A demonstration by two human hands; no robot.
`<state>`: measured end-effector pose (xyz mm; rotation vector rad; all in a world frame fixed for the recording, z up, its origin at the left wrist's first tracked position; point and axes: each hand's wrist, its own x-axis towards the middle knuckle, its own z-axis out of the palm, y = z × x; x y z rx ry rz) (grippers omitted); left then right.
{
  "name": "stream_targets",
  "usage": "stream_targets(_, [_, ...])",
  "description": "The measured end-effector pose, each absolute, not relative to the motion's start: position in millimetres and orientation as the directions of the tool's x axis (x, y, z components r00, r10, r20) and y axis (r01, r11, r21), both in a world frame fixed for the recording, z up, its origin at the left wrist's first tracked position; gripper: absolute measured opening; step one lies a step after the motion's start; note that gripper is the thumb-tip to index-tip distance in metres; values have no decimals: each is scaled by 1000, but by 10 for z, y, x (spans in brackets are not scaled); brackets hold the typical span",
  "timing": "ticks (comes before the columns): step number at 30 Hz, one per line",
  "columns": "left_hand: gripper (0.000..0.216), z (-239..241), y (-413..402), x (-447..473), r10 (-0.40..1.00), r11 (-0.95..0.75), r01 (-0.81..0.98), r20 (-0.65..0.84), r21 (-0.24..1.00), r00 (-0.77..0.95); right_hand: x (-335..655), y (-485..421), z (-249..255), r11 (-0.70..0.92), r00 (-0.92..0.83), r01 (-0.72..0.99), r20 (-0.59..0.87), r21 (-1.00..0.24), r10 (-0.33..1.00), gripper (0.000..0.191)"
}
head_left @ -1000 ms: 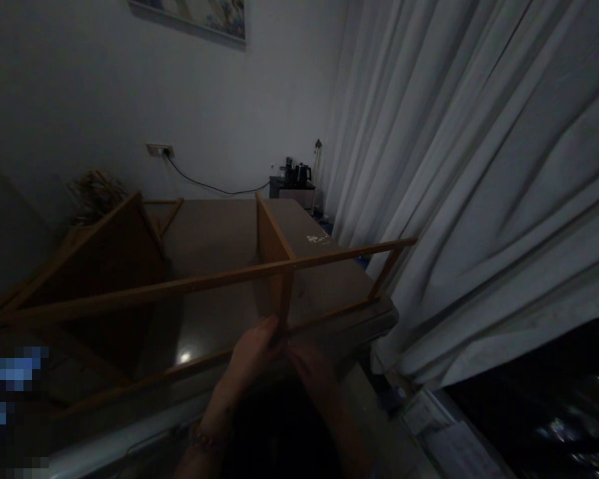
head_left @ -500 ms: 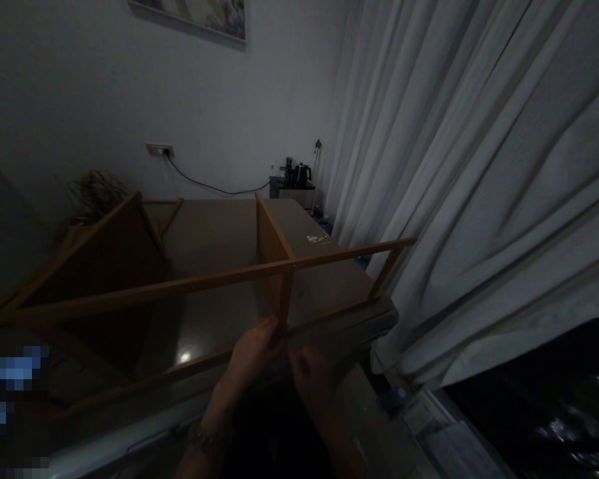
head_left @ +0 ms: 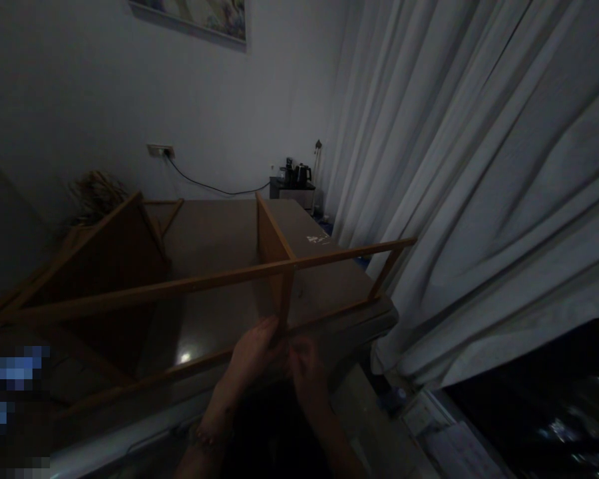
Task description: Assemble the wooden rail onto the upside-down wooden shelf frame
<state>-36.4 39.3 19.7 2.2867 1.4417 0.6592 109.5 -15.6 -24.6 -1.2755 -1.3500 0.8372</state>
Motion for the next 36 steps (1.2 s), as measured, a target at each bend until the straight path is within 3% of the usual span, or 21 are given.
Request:
stream_targets(11, [34, 296, 333, -346, 918, -394, 741, 199, 544, 342, 980, -129, -261, 39, 160, -16, 36, -999, 986, 29])
stream_targets(16, [37, 231, 362, -361, 914, -403, 737, 206, 543, 348, 1064, -140, -227, 146, 111, 206, 172, -968, 979, 23])
stream_targets(21, [36, 147, 412, -368, 915, -402, 754, 192, 519, 355, 1216, -140, -282, 406, -85, 515, 426, -755, 901, 15])
stream_targets(28, [32, 221, 392, -352, 920, -387, 749, 177, 537, 348, 1322, -125, -335, 513, -250, 586, 463, -627, 851, 18])
stream_targets(36, [37, 144, 417, -377, 911, -408, 753, 183, 516, 369, 1404, -26, -388, 563, -277, 623, 519, -544, 809, 22])
